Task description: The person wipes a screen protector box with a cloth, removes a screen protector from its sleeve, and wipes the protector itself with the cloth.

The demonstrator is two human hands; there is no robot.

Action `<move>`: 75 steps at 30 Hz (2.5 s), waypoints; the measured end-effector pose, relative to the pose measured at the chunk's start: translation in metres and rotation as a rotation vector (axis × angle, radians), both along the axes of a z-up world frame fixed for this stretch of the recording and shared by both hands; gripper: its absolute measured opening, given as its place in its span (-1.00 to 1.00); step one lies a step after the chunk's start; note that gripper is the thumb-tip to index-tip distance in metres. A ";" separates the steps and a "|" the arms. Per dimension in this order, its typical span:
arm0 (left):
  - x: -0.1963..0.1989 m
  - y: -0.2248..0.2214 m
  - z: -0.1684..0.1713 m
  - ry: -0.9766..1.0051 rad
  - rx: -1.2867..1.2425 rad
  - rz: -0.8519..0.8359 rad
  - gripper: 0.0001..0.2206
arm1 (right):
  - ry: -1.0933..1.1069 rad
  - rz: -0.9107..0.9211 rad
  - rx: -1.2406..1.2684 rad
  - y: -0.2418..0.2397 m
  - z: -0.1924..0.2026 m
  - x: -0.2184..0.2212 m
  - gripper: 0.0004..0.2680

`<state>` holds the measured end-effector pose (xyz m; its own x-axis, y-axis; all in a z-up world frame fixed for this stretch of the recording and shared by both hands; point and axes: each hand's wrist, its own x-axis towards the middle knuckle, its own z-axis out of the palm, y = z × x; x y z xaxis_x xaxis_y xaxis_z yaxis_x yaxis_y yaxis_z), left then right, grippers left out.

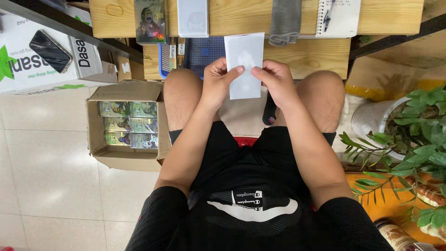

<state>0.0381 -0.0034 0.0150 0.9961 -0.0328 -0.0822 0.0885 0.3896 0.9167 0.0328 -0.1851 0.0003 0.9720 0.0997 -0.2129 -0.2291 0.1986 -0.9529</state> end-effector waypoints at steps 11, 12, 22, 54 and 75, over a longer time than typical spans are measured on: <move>0.021 0.007 -0.025 0.074 0.127 0.205 -0.85 | 0.068 0.110 -0.089 0.011 0.013 -0.001 -0.92; 0.024 0.006 -0.022 0.092 0.169 0.216 -0.82 | 0.106 0.090 -0.100 0.012 0.007 0.002 -0.92; 0.029 -0.002 -0.043 0.334 0.323 0.207 -0.51 | 0.230 -0.046 -0.237 0.015 -0.003 0.109 -0.91; 0.138 0.064 -0.008 0.261 1.486 0.316 -0.20 | 0.074 0.077 -0.588 0.018 -0.012 -0.012 -0.92; 0.141 0.066 -0.002 0.176 1.609 0.391 -0.20 | -0.164 0.518 -0.885 0.034 -0.024 -0.013 -0.79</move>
